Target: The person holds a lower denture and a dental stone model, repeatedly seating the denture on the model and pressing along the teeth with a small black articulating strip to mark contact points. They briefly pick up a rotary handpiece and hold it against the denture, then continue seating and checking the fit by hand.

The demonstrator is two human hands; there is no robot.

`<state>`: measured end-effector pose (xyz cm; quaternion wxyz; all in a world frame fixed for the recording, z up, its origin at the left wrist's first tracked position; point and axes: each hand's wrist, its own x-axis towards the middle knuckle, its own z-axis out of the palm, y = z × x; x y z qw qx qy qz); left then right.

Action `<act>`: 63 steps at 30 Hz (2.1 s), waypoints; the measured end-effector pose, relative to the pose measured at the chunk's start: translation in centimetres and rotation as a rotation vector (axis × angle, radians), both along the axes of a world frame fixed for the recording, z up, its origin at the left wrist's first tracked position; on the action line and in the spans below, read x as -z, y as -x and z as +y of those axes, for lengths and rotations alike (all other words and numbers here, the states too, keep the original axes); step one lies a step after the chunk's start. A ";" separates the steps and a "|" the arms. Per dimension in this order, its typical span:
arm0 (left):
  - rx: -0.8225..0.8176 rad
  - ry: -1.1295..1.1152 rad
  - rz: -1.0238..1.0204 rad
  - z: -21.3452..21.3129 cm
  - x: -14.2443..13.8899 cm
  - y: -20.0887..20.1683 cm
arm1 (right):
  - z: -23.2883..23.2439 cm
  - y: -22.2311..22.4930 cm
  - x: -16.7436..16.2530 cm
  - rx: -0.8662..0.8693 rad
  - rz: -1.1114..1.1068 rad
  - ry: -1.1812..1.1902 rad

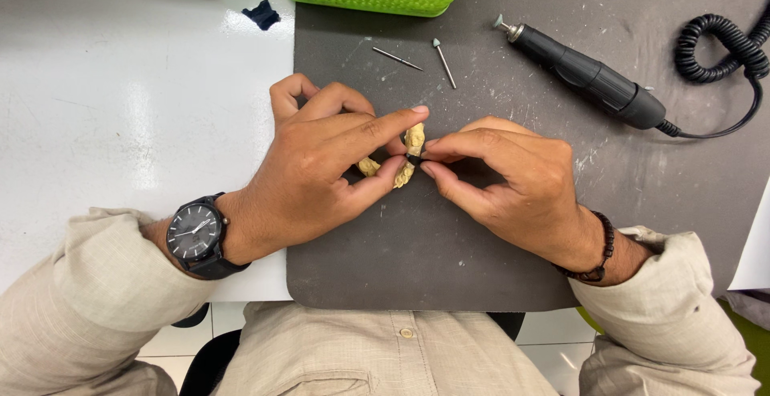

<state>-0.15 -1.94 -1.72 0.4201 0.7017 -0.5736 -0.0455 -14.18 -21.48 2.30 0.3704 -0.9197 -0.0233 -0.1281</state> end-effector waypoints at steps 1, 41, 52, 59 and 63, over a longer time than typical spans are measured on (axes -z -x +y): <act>-0.001 0.001 0.003 0.0 0.0 0.0 | 0.0 0.0 0.0 0.001 0.002 0.004; 0.021 0.025 -0.016 -0.1 0.6 -0.2 | 0.0 0.0 -0.2 -0.007 0.022 -0.011; 0.036 0.035 -0.019 0.0 0.7 -0.2 | 0.1 0.0 -0.3 -0.010 0.014 0.007; 0.035 0.018 -0.024 -0.1 0.7 -0.2 | 0.0 0.1 -0.2 -0.001 0.024 0.015; 0.034 0.029 -0.004 -0.1 0.6 -0.1 | -0.1 0.1 -0.1 -0.006 0.022 0.026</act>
